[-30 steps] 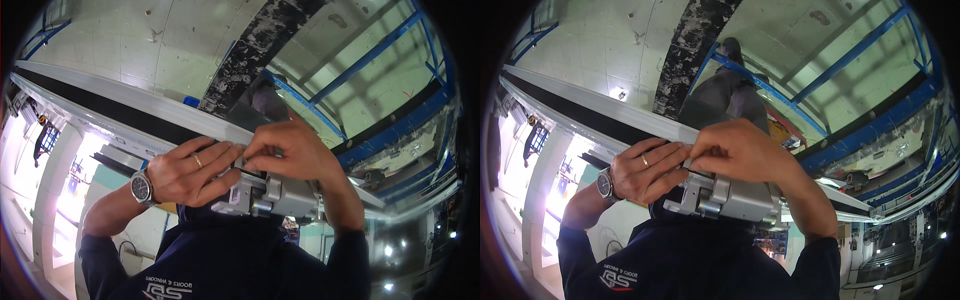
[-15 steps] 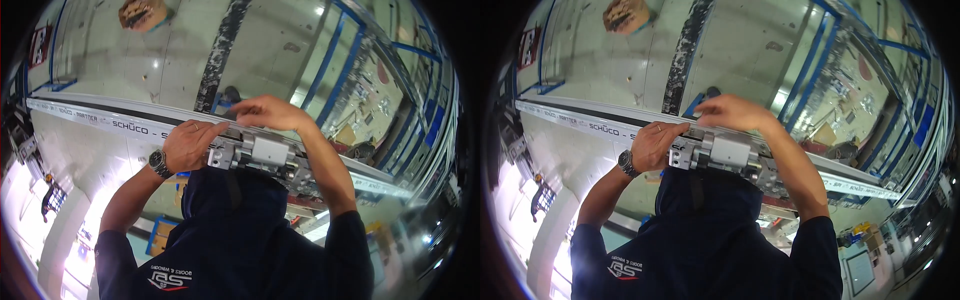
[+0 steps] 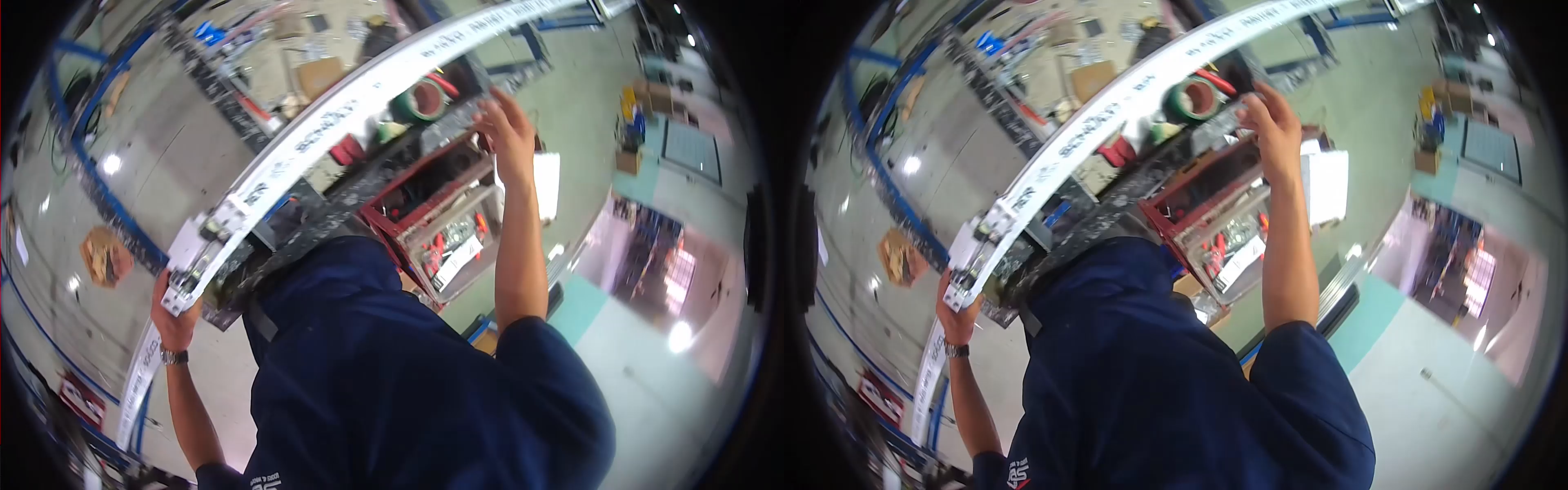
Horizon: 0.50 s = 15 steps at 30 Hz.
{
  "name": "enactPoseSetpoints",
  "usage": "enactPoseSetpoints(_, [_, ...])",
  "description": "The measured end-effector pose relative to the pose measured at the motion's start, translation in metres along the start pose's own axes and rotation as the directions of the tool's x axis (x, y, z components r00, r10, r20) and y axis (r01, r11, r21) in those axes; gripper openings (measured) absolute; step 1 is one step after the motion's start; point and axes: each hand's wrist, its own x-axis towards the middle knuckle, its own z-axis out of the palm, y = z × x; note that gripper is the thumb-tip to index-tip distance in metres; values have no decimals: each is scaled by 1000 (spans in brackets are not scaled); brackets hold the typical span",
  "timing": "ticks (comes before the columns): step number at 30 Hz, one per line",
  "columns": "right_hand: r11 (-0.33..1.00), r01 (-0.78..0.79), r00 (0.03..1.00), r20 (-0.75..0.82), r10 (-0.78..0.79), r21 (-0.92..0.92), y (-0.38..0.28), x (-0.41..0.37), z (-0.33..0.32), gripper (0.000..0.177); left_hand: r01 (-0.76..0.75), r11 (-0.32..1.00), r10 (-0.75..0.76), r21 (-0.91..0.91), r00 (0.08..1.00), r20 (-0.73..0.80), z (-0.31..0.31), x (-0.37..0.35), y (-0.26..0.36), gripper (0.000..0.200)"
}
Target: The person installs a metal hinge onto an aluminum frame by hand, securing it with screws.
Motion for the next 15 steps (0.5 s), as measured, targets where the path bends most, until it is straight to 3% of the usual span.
enactPoseSetpoints(1, [996,-58,991,-121,49,-69,29,-17,-40,45,50,994,-51,-93,999,-3,4,-1,-9,80])
enactPoseSetpoints(3, [951,-214,936,-326,135,-223,108,-58,-107,41,77,997,-74,-30,993,95,-4,0,-3,83])
enactPoseSetpoints(5, [812,-507,814,-471,340,-290,199,-113,-156,31,98,995,-92,-34,986,138,-5,3,8,85])
enactPoseSetpoints(7, [797,-595,730,-486,480,-107,273,-178,-168,21,121,986,-106,-114,986,128,-3,2,-7,85])
enactPoseSetpoints(9, [677,-730,562,-487,669,88,339,-232,-161,16,24,1000,-23,-5,992,126,-7,2,-23,85])
enactPoseSetpoints(11, [579,-807,480,-444,757,114,360,-266,-144,15,-27,998,20,58,994,110,-7,3,-25,85])
enactPoseSetpoints(13, [522,-817,408,-395,823,245,357,-281,-123,15,62,998,-63,17,990,124,-9,3,-21,80])
enactPoseSetpoints(15, [525,-831,426,-395,814,186,377,-287,-115,19,88,995,-80,-43,984,159,-10,7,-33,77])
